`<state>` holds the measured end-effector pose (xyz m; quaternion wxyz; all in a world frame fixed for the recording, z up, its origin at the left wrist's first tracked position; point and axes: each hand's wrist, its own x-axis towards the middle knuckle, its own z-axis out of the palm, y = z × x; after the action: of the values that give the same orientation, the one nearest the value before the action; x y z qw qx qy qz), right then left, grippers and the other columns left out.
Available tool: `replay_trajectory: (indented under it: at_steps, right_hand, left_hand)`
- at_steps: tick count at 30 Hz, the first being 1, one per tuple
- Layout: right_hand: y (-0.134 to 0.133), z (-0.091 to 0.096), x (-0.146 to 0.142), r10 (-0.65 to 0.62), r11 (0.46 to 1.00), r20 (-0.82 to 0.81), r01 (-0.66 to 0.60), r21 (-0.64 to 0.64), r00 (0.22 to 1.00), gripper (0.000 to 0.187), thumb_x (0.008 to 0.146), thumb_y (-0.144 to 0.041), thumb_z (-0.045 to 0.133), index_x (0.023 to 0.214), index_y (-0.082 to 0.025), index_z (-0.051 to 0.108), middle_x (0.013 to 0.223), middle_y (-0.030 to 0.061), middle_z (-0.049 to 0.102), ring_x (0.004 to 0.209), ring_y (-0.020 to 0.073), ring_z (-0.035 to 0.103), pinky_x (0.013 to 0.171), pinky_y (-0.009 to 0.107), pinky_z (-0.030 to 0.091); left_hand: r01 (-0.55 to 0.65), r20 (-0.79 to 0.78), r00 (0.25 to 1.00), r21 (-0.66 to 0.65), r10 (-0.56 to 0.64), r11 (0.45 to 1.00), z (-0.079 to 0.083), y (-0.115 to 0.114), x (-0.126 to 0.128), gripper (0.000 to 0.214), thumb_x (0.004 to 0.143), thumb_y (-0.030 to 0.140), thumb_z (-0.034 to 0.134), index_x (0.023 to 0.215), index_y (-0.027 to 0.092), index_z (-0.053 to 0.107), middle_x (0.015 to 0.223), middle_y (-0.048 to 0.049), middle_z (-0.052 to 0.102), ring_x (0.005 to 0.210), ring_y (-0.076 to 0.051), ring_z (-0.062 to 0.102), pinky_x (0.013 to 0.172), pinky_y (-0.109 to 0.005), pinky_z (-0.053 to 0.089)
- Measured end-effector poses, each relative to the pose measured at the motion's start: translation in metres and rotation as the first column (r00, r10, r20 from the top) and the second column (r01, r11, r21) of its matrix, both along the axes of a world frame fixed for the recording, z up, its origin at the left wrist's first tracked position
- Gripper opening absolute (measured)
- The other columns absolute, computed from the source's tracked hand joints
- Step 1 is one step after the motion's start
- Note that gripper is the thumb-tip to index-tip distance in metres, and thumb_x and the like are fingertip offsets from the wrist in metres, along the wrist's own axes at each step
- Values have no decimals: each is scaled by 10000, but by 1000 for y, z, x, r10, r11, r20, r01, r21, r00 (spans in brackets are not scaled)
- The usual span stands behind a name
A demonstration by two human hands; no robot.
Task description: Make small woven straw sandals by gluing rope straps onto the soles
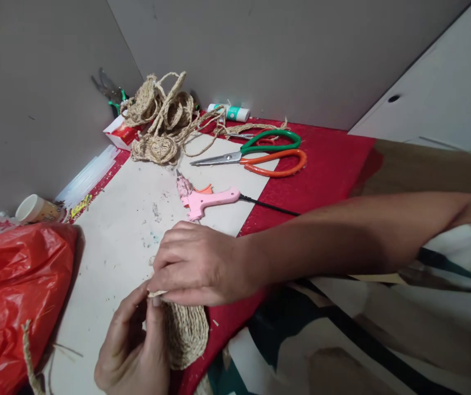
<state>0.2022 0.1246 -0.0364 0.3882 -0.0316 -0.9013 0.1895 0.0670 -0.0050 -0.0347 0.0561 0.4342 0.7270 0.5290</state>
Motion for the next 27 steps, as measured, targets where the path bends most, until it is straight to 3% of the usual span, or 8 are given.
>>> replay_trajectory:
  at_steps: [5, 10, 14, 18, 27]
  right_hand:
    - [1, -6, -1, -61, 997, 54, 58, 50, 997, 226, 925, -304, 511, 983, -183, 693, 874, 27, 665, 836, 156, 541, 795, 323, 363]
    - [3, -7, -2, -80, 996, 44, 82, -43, 996, 164, 888, -289, 576, 923, -193, 705, 805, -3, 675, 766, 126, 552, 772, 297, 373]
    - [3, -5, -1, -39, 984, 54, 48, -170, 998, 152, 886, -276, 579, 846, -198, 703, 754, -20, 676, 730, 99, 563, 775, 273, 396]
    - [3, -3, 1, 43, 978, 18, -39, -206, 999, 122, 877, -218, 592, 862, -155, 696, 750, 1, 667, 729, 92, 564, 776, 264, 411]
    - [4, -4, 1, 65, 980, 86, -47, -192, 994, 147, 896, -262, 574, 882, -153, 670, 763, 3, 655, 751, 92, 545, 784, 265, 404]
  left_hand:
    - [21, 257, 966, -178, 26, 984, 8, 2, 1, 397, 643, 311, 814, 1016, 245, 698, 857, 17, 738, 738, -108, 664, 718, -168, 521]
    - [155, 628, 773, -327, 92, 932, 12, 3, -8, 384, 595, 391, 833, 909, 202, 716, 832, -39, 736, 715, -149, 669, 634, -193, 529]
    - [221, 754, 645, -339, 124, 915, 8, 2, -15, 376, 570, 361, 849, 873, 189, 709, 775, -37, 707, 680, -168, 659, 627, -242, 535]
    - [324, 860, 502, -287, 94, 902, 2, 2, -22, 330, 623, 302, 825, 910, 203, 696, 735, -18, 667, 644, -142, 624, 602, -236, 505]
    - [415, 919, 388, -244, 72, 876, 3, 3, -26, 245, 653, 272, 805, 830, 190, 657, 712, -2, 611, 645, -121, 578, 590, -219, 462]
